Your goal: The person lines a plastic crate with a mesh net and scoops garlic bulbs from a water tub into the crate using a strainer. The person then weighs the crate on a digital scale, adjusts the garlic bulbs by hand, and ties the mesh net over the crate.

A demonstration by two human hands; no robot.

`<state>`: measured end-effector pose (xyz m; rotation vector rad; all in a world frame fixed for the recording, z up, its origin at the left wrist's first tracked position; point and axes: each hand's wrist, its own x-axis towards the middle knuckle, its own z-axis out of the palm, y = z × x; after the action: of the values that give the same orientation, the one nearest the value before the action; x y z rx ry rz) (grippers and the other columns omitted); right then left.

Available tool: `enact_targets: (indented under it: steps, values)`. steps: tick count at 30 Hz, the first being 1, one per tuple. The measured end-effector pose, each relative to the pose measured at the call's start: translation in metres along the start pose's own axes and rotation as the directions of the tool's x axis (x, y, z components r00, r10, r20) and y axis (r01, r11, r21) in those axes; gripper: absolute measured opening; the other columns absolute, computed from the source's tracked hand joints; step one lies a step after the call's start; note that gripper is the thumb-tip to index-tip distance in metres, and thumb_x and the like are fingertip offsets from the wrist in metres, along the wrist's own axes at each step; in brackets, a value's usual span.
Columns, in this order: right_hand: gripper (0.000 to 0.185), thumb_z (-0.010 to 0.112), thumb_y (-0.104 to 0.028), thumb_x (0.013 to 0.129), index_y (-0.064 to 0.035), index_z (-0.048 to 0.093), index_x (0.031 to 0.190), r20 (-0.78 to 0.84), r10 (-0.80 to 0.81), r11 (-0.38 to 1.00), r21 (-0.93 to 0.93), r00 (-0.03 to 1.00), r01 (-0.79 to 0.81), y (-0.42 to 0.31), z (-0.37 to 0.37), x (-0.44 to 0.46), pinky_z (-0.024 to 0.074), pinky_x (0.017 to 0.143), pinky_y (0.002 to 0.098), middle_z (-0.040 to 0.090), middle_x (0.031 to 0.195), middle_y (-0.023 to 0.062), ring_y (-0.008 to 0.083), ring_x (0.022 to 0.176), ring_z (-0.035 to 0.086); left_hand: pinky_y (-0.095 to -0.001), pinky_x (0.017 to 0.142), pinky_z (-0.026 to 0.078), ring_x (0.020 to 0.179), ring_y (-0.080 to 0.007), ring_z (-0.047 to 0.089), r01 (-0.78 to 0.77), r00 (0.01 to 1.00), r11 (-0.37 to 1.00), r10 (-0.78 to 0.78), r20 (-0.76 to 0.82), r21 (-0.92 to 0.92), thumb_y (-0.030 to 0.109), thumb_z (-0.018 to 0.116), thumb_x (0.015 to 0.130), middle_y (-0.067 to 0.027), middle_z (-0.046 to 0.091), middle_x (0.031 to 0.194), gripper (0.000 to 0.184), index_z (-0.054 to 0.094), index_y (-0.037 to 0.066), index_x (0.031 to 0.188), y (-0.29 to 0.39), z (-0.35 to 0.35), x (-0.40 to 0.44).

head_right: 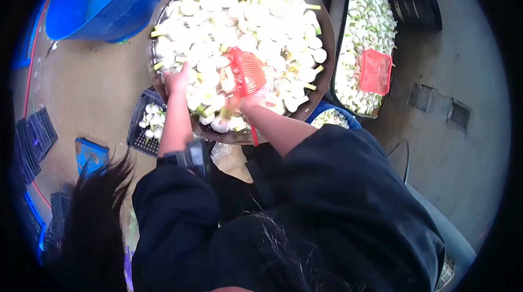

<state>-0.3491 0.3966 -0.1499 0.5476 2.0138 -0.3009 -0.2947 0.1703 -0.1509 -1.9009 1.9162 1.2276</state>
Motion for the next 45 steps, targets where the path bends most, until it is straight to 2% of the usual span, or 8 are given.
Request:
enact_targets:
  steps: [6, 11, 18, 29, 33, 36, 39, 45]
  values:
    - [0.044, 0.058, -0.043, 0.078, -0.0011, 0.061, 0.091, -0.193, -0.065, 0.978, -0.209, 0.979, 0.024, -0.038, -0.008, -0.011, 0.0488, 0.061, 0.0314, 0.059, 0.08, 0.0123, 0.0159, 0.072, 0.059, -0.0374, 0.091, 0.041, 0.113, -0.0267, 0.047, 0.196, 0.971, 0.955, -0.158, 0.18, -0.221, 0.032, 0.068, 0.072, -0.0236, 0.045, 0.122, 0.077, 0.031, -0.003, 0.13, -0.011, 0.023, -0.033]
    - [0.019, 0.057, -0.019, 0.08, -0.0032, 0.06, 0.089, 0.309, -0.177, 0.982, -0.014, 0.935, 0.19, -0.043, -0.069, 0.01, 0.0486, 0.052, 0.0307, 0.058, 0.08, 0.0048, 0.0162, 0.062, 0.056, -0.0172, 0.04, 0.035, 0.048, -0.0057, 0.047, 0.361, 0.82, 0.774, 0.001, 0.572, -0.519, 0.007, 0.06, 0.078, 0.0003, 0.052, 0.061, 0.019, 0.052, 0.0, 0.093, -0.039, 0.004, -0.066]
    - [0.021, 0.055, -0.016, 0.079, -0.0072, 0.057, 0.098, 0.562, -0.097, 0.995, 0.038, 0.821, 0.091, -0.037, -0.11, 0.022, 0.0471, 0.057, 0.0312, 0.057, 0.086, 0.0047, 0.0149, 0.069, 0.055, -0.0223, 0.058, 0.046, 0.065, -0.0097, 0.055, 0.098, 0.977, 0.524, 0.11, 0.181, -0.846, 0.009, 0.059, 0.081, -0.0028, 0.057, 0.073, 0.013, 0.055, 0.001, 0.091, -0.018, 0.008, -0.047]
    - [0.016, 0.056, -0.011, 0.071, -0.0009, 0.062, 0.082, 0.243, -0.182, 0.981, -0.024, 0.953, 0.193, -0.024, -0.069, 0.076, 0.048, 0.057, 0.0365, 0.06, 0.077, 0.0087, 0.0191, 0.067, 0.056, -0.0334, 0.085, 0.044, 0.099, -0.0302, 0.057, 0.027, 0.992, 0.992, -0.041, 0.119, 0.121, 0.026, 0.066, 0.071, -0.0199, 0.055, 0.112, 0.045, 0.055, -0.003, 0.104, -0.034, 0.103, -0.031]
    - [0.015, 0.057, -0.01, 0.068, -0.0033, 0.062, 0.081, 0.399, -0.213, 0.976, 0.137, 0.892, 0.171, -0.019, -0.095, 0.06, 0.0468, 0.062, 0.0331, 0.06, 0.078, 0.0078, 0.0178, 0.069, 0.056, -0.0275, 0.085, 0.042, 0.101, -0.0179, 0.052, 0.249, 0.95, 0.857, -0.127, 0.284, -0.451, 0.007, 0.061, 0.076, -0.0147, 0.052, 0.114, 0.042, 0.048, -0.006, 0.114, -0.014, 0.072, -0.068]
    - [0.017, 0.057, -0.017, 0.073, -0.0061, 0.061, 0.085, 0.613, -0.145, 0.989, 0.107, 0.776, 0.1, -0.029, -0.123, 0.039, 0.0449, 0.056, 0.0318, 0.06, 0.077, 0.0065, 0.0162, 0.066, 0.055, -0.033, 0.086, 0.042, 0.101, -0.0227, 0.053, 0.025, 0.934, 0.755, 0.216, 0.285, -0.655, 0.018, 0.064, 0.074, -0.0175, 0.054, 0.11, 0.036, 0.058, 0.001, 0.105, -0.019, 0.052, -0.092]
    - [0.016, 0.058, -0.016, 0.073, -0.0051, 0.062, 0.084, 0.618, -0.09, 0.994, 0.107, 0.781, 0.03, -0.026, -0.126, 0.023, 0.0443, 0.054, 0.0302, 0.061, 0.076, 0.0069, 0.0154, 0.064, 0.056, -0.032, 0.086, 0.042, 0.103, -0.0213, 0.05, -0.41, 0.893, 0.897, 0.357, -0.274, -0.168, 0.014, 0.06, 0.079, -0.0162, 0.051, 0.113, 0.036, 0.053, -0.002, 0.111, -0.009, 0.027, -0.098]
    - [0.013, 0.056, -0.012, 0.073, -0.0041, 0.062, 0.081, 0.525, -0.123, 0.982, 0.185, 0.842, 0.028, -0.009, -0.074, 0.072, 0.045, 0.049, 0.0339, 0.063, 0.077, 0.0091, 0.0175, 0.064, 0.058, -0.0365, 0.094, 0.035, 0.108, -0.0277, 0.047, 0.038, 0.972, 0.935, -0.116, -0.202, -0.352, 0.025, 0.062, 0.078, -0.0202, 0.046, 0.121, 0.056, 0.041, 0.004, 0.126, 0.033, 0.008, -0.024]
